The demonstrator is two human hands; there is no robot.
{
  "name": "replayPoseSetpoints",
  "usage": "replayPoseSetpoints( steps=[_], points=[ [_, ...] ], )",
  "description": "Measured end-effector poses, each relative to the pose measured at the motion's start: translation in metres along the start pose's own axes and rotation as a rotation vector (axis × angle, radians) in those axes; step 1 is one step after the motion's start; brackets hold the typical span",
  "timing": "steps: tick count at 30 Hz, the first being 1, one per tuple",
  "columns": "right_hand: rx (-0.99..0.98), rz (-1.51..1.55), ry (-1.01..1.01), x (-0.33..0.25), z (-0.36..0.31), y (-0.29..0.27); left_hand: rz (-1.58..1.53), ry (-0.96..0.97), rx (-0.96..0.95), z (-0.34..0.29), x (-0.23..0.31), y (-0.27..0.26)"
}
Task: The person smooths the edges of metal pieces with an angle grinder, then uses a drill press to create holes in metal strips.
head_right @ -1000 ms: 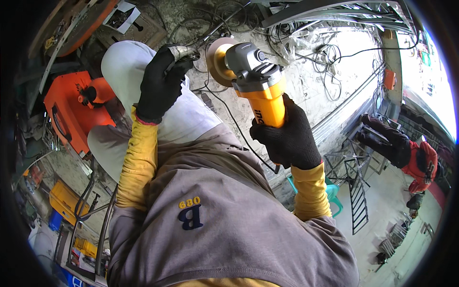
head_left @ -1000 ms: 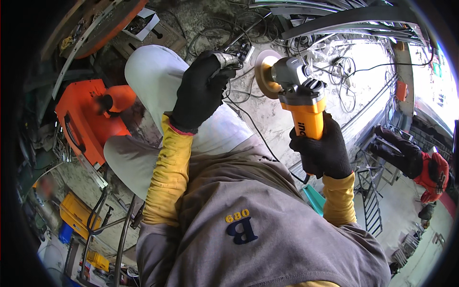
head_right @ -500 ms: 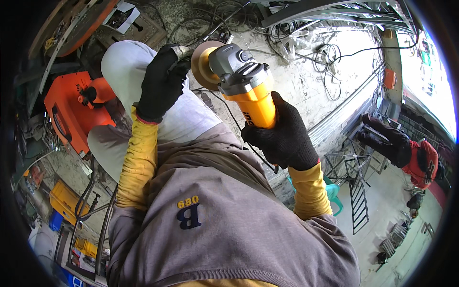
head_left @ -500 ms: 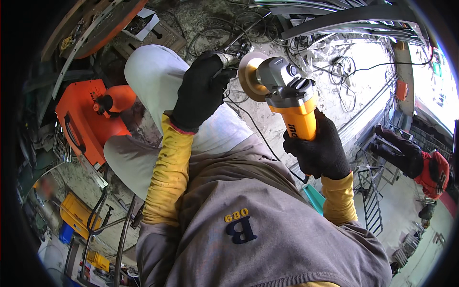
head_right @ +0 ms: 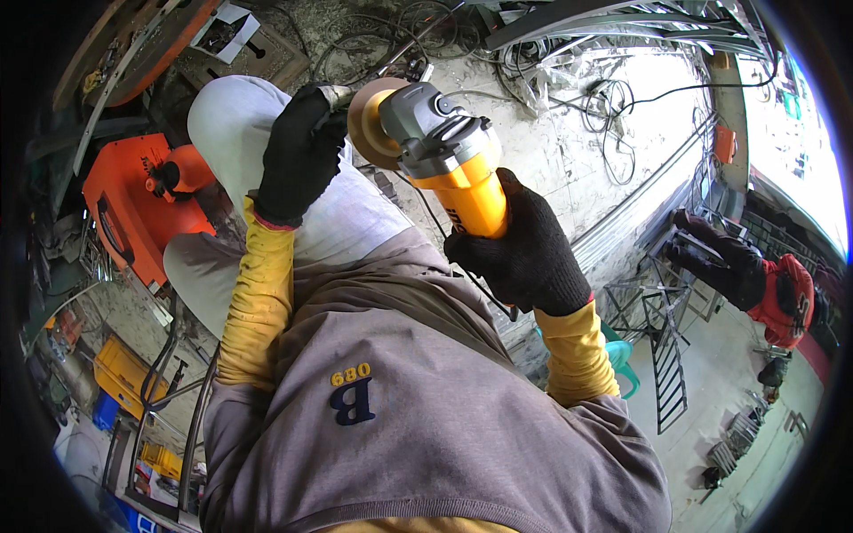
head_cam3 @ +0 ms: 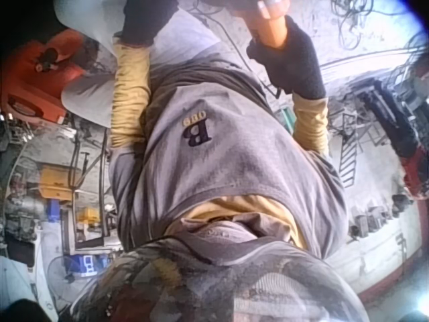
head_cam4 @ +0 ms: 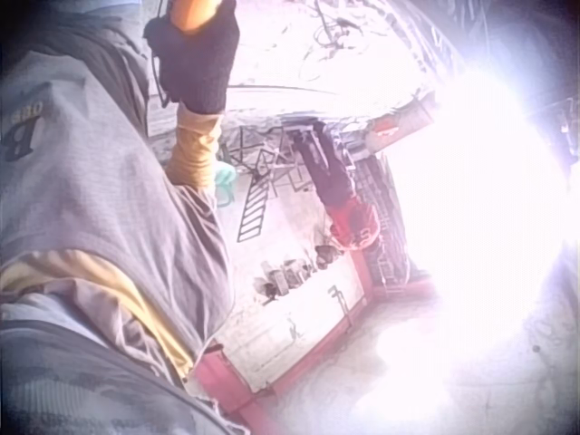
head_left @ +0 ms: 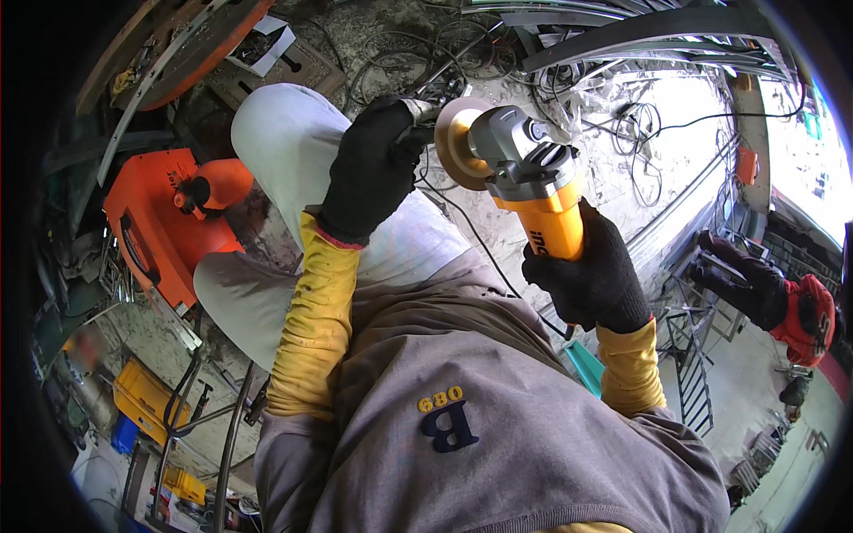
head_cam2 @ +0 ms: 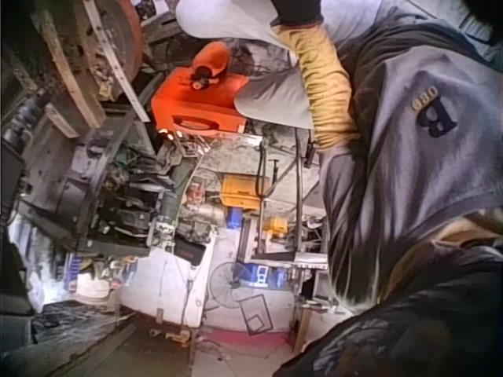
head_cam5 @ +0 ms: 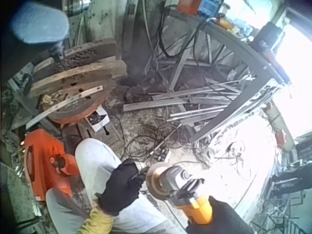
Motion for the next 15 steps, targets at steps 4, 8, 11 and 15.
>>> replayPoseSetpoints(
  steps=[4,8,11,15],
  points=[
    [-0.004,0.016,0.034,-0.006,-0.002,0.001,-0.062,-0.011,0.003,-0.001,0.000,-0.001],
    [0.014,0.002,0.127,-0.001,-0.010,-0.005,-0.182,-0.128,-0.017,-0.002,-0.004,0.002],
    [0.034,0.039,0.103,0.001,-0.010,-0.005,-0.119,-0.051,-0.013,0.002,-0.001,0.000],
    [0.047,0.038,0.073,-0.001,-0.005,-0.002,-0.162,-0.155,-0.028,-0.001,-0.003,0.001]
  ],
)
Point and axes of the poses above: each hand's wrist, its own z-axis towards the middle knuckle, its own y-axis out of the palm, x = y × z, the point moved 4 cm from there along z, towards the middle knuckle, and after that the axes turned 6 degrees about -y, right-handed, at the moved point
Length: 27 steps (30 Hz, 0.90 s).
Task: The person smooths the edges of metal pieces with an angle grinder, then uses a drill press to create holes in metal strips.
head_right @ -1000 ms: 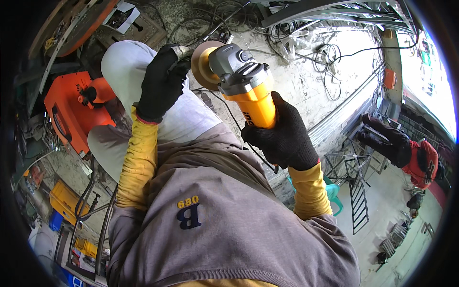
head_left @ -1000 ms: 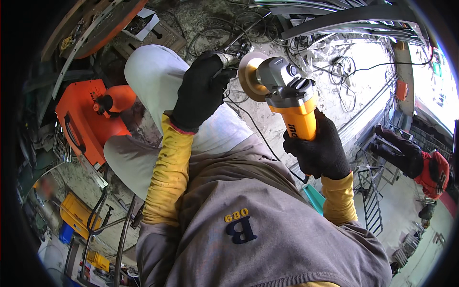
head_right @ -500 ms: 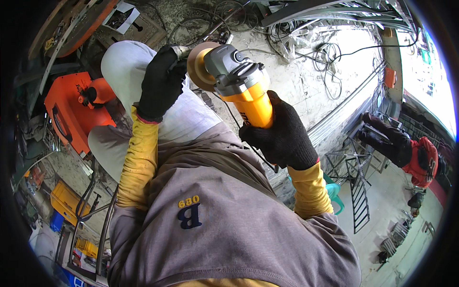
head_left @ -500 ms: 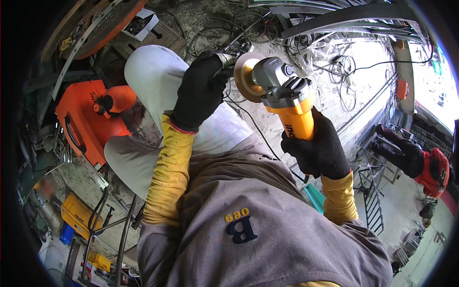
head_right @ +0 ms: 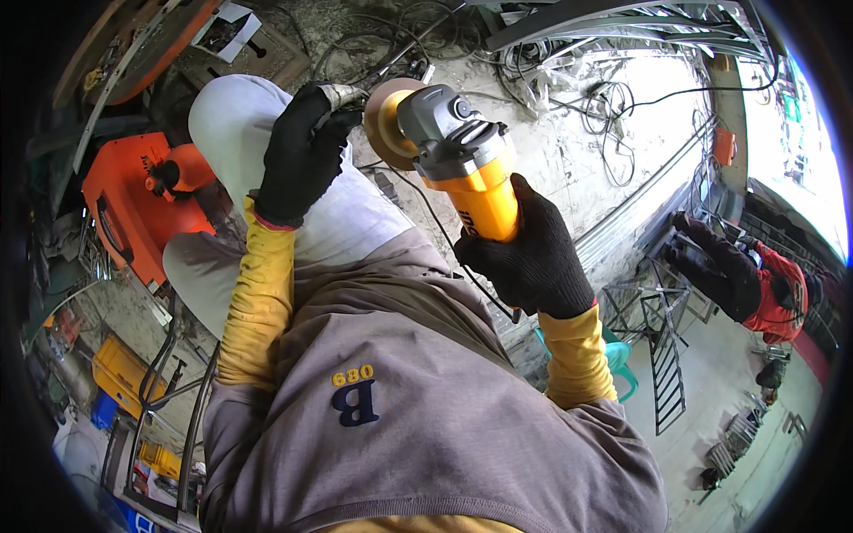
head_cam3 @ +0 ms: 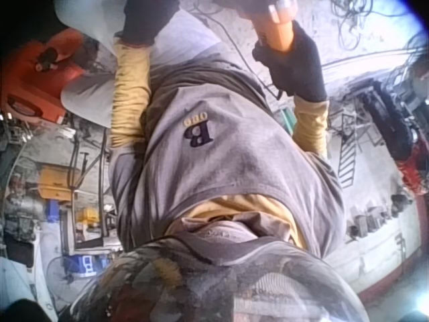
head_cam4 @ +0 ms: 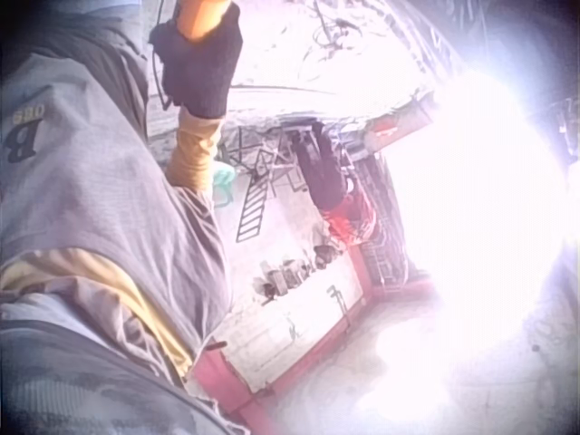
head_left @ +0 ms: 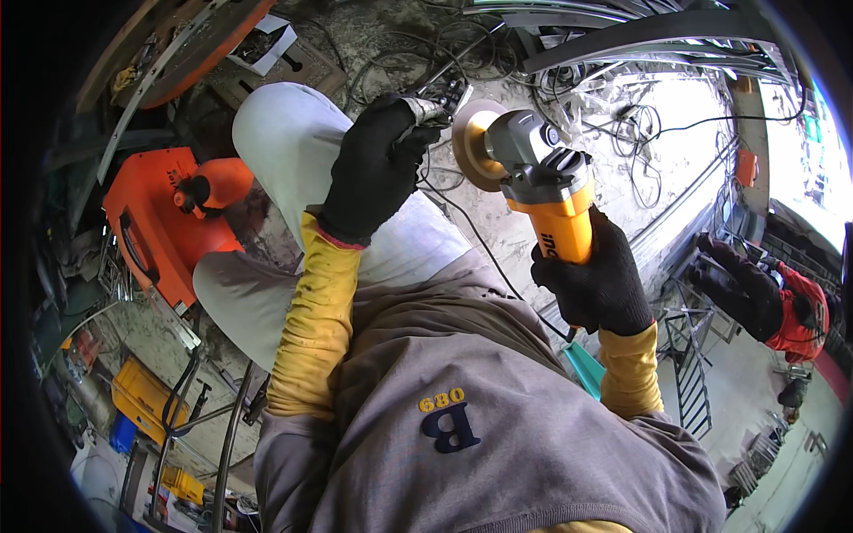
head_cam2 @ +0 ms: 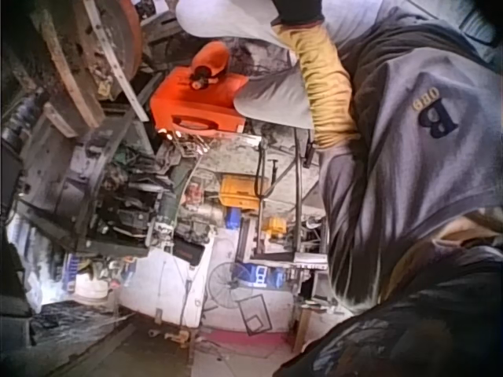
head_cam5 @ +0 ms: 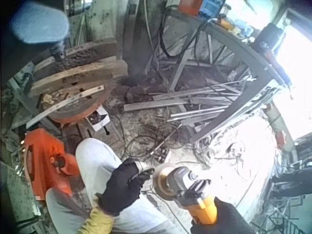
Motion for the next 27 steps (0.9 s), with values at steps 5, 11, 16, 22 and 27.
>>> replayPoseSetpoints(
  steps=[5,11,16,22,27],
  points=[
    [-0.030,0.033,0.017,-0.011,0.002,0.007,0.082,0.130,0.078,-0.005,-0.005,-0.002],
    [-0.030,0.059,0.022,-0.011,0.005,0.006,0.048,0.132,0.051,-0.003,0.001,-0.003],
    [-0.063,-0.055,-0.041,-0.006,0.007,0.004,0.131,0.131,0.028,-0.001,0.002,-0.005],
    [-0.091,-0.130,0.001,-0.005,0.003,-0.001,0.014,0.068,0.058,-0.002,0.003,-0.002],
    [-0.044,0.001,0.035,0.000,-0.003,-0.006,-0.090,-0.011,0.037,0.001,0.003,-0.002]
  ],
)
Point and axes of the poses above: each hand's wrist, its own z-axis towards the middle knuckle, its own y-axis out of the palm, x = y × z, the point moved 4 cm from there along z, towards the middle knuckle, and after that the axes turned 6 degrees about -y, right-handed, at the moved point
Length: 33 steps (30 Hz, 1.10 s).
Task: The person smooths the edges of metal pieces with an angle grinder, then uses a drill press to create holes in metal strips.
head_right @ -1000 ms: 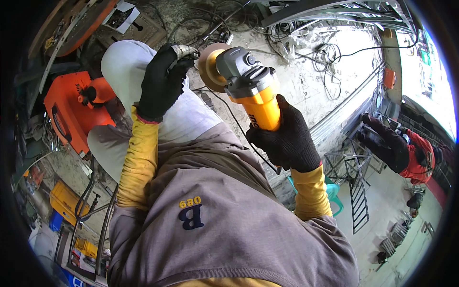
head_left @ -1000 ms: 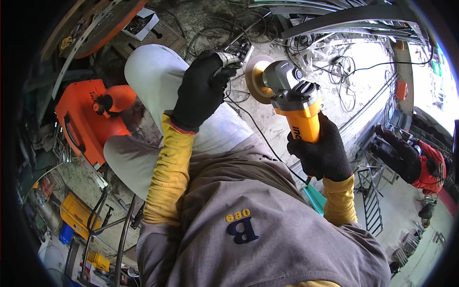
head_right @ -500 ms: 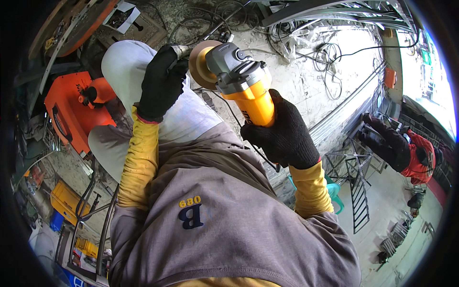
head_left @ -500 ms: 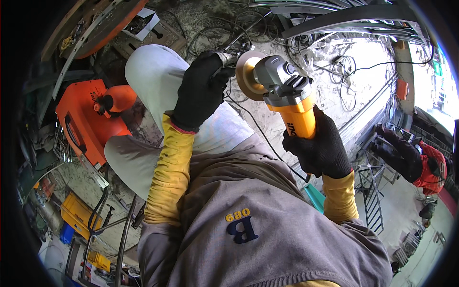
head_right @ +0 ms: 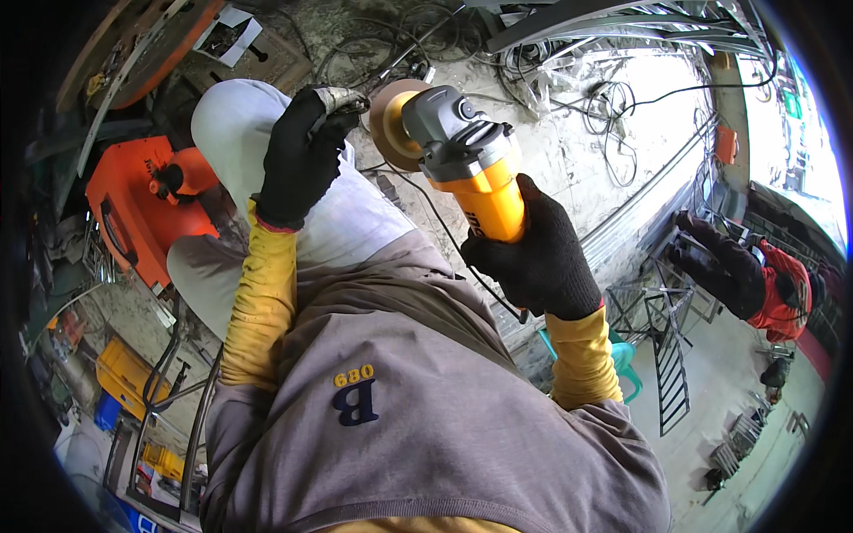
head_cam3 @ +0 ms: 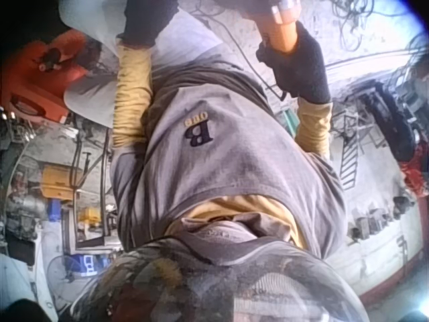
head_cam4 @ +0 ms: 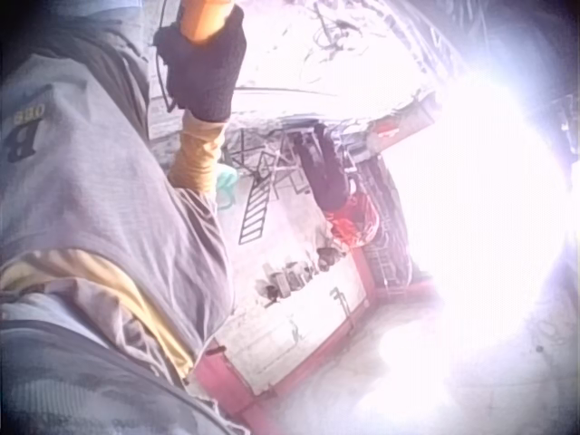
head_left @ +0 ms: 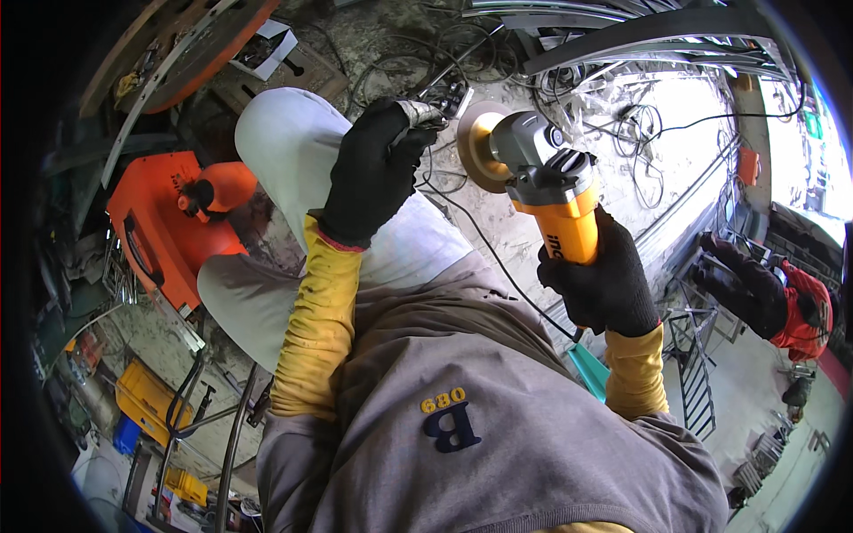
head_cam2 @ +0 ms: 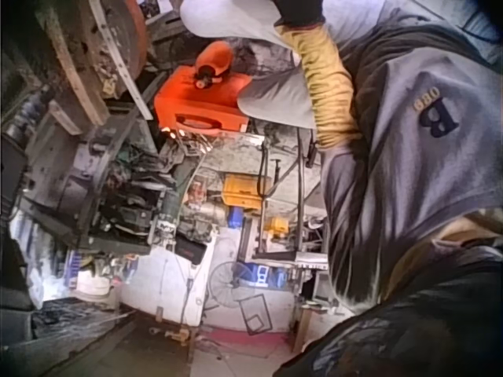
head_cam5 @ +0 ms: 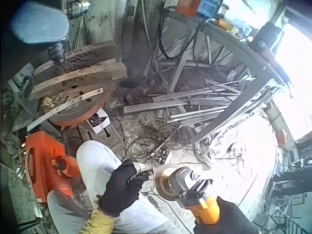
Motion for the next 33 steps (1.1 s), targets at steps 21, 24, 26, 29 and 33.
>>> replayPoseSetpoints(
  steps=[21,24,26,29,33],
  points=[
    [-0.028,-0.032,-0.056,-0.011,0.009,0.012,0.202,0.182,0.069,-0.002,-0.005,-0.002],
    [-0.034,-0.085,-0.038,-0.012,0.008,0.007,0.159,0.093,0.029,-0.002,0.001,-0.001],
    [-0.050,-0.148,-0.033,-0.011,0.006,0.006,0.072,0.025,0.040,-0.003,0.002,-0.002],
    [0.010,0.000,0.059,-0.004,0.000,0.004,0.033,0.096,-0.009,-0.001,-0.002,-0.001],
    [0.030,0.025,0.030,-0.003,0.000,0.002,0.082,0.078,-0.012,0.000,-0.001,0.001]
  ],
)
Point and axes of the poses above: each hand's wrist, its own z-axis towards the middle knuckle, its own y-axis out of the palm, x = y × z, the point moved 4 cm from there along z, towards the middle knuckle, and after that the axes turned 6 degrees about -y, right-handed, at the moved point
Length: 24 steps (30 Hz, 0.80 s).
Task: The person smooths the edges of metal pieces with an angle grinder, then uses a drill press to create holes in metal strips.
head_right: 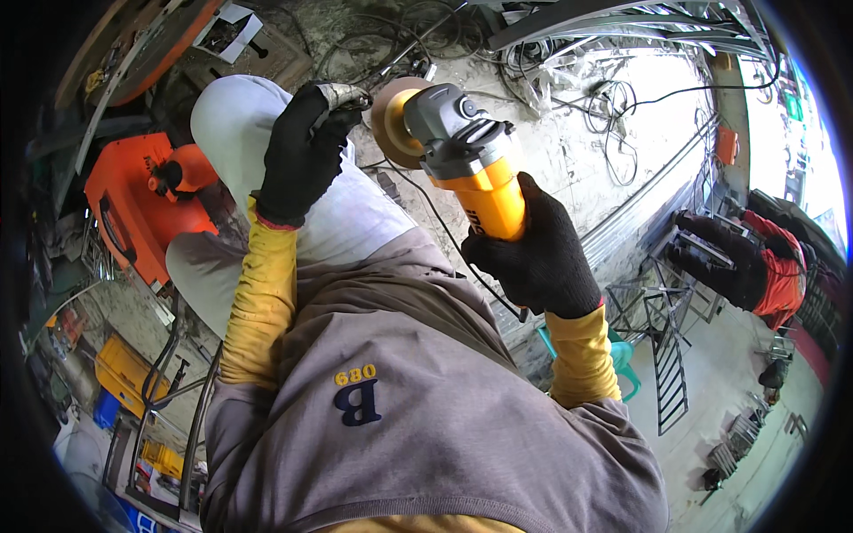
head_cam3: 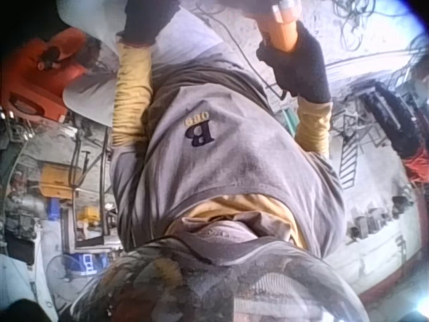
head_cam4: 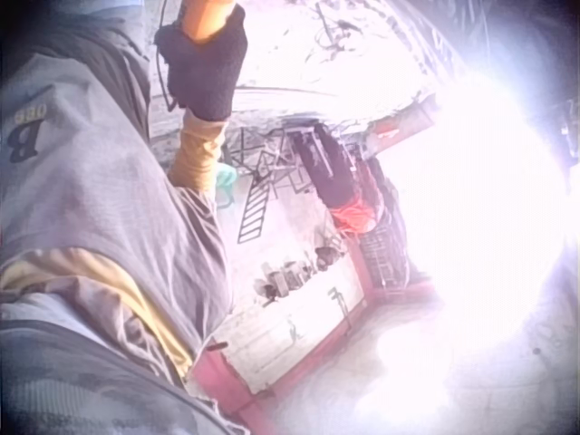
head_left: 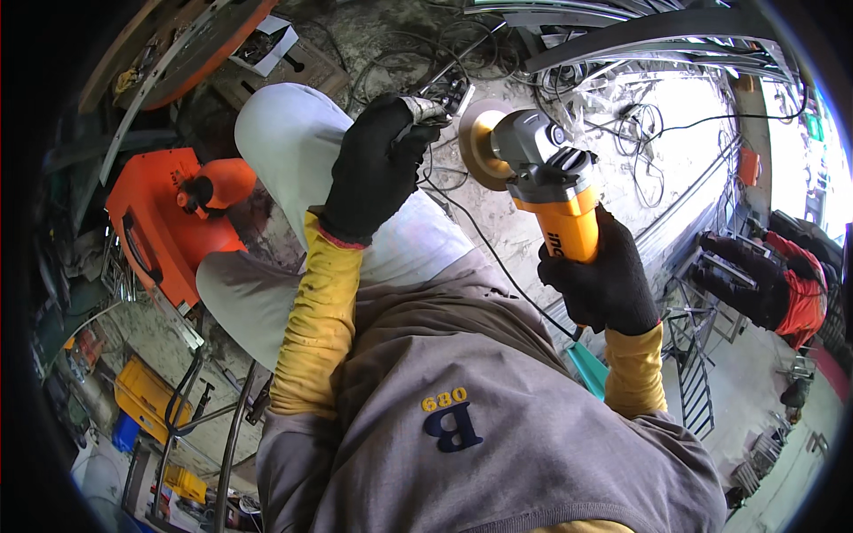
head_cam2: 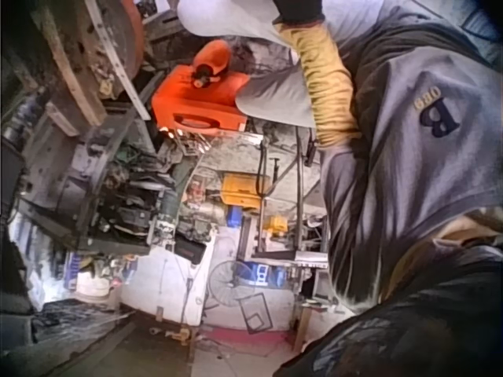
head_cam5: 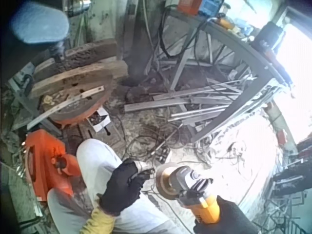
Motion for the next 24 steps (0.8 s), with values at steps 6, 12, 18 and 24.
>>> replayPoseSetpoints(
  steps=[6,12,18,24],
  points=[
    [-0.033,0.036,-0.106,-0.005,0.006,0.012,0.041,0.194,0.081,-0.005,-0.008,-0.002],
    [-0.059,-0.057,-0.164,-0.007,0.010,0.009,0.035,0.054,0.078,-0.004,-0.008,-0.001],
    [-0.117,-0.068,-0.039,-0.006,0.009,0.008,0.055,0.086,0.097,-0.002,-0.004,-0.002],
    [-0.057,-0.043,0.055,-0.001,0.003,0.002,-0.112,-0.060,0.036,-0.002,-0.002,-0.003]
  ],
)
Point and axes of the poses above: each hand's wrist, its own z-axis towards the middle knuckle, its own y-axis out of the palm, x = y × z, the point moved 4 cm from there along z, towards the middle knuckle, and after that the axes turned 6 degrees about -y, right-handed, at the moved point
